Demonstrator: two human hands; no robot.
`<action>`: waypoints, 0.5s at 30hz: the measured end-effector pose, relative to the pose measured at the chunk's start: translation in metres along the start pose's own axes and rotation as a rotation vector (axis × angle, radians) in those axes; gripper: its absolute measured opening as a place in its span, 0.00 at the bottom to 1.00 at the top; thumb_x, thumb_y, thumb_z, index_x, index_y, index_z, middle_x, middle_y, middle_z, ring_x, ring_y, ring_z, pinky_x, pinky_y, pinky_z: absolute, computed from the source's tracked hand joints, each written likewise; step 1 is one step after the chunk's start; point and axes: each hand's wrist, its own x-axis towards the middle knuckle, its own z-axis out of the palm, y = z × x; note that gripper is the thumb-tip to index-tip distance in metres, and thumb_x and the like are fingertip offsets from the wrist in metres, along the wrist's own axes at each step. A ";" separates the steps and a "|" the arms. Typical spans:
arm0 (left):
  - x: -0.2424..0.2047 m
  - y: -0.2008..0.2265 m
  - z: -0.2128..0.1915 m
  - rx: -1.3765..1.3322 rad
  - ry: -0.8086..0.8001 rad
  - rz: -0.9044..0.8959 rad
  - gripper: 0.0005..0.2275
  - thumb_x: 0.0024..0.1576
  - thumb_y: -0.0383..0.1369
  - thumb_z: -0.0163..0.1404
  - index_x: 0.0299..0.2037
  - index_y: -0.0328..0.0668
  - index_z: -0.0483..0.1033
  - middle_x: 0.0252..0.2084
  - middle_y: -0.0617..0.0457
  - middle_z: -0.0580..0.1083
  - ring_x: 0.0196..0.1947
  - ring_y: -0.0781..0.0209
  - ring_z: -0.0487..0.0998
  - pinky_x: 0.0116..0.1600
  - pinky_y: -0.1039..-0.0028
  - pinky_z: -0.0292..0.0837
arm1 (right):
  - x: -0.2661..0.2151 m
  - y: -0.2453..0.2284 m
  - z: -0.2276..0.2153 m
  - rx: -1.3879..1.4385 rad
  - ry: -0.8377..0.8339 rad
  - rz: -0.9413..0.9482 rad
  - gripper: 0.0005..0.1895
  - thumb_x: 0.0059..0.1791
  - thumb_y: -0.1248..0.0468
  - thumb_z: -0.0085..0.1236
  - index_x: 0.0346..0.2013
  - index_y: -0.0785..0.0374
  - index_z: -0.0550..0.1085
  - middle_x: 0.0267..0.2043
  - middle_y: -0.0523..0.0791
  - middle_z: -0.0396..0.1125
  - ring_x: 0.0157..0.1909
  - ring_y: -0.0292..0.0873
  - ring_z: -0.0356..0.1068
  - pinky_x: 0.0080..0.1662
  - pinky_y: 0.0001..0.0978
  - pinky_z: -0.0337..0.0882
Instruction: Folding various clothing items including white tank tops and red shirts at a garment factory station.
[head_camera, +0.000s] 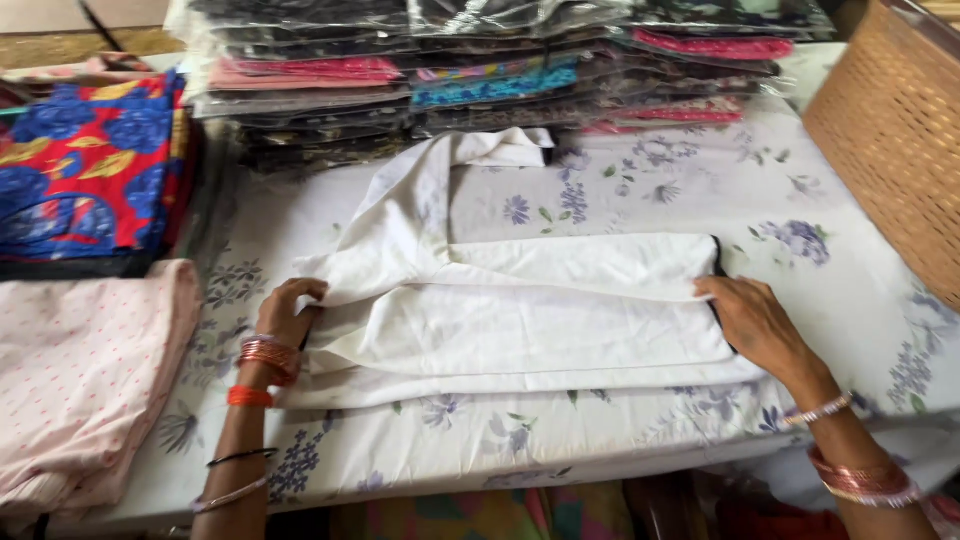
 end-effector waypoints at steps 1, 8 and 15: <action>0.002 -0.006 0.004 0.012 0.020 -0.019 0.13 0.48 0.22 0.59 0.43 0.42 0.82 0.48 0.49 0.80 0.44 0.53 0.81 0.50 0.65 0.76 | -0.002 -0.006 -0.003 0.013 -0.001 -0.027 0.13 0.50 0.72 0.53 0.49 0.61 0.72 0.48 0.46 0.74 0.53 0.51 0.72 0.63 0.51 0.66; 0.021 -0.023 -0.019 0.029 0.442 -0.146 0.08 0.59 0.21 0.46 0.45 0.38 0.74 0.40 0.40 0.79 0.41 0.42 0.80 0.44 0.58 0.75 | -0.011 0.000 0.033 -0.030 0.023 0.024 0.26 0.42 0.80 0.46 0.52 0.60 0.72 0.64 0.49 0.67 0.61 0.55 0.69 0.61 0.44 0.69; 0.056 0.021 -0.026 0.025 0.181 -0.502 0.16 0.65 0.45 0.48 0.50 0.40 0.73 0.35 0.37 0.82 0.37 0.42 0.83 0.45 0.58 0.76 | -0.030 0.098 0.108 -0.023 0.187 -0.010 0.20 0.47 0.80 0.43 0.49 0.62 0.73 0.60 0.49 0.70 0.60 0.48 0.71 0.63 0.36 0.71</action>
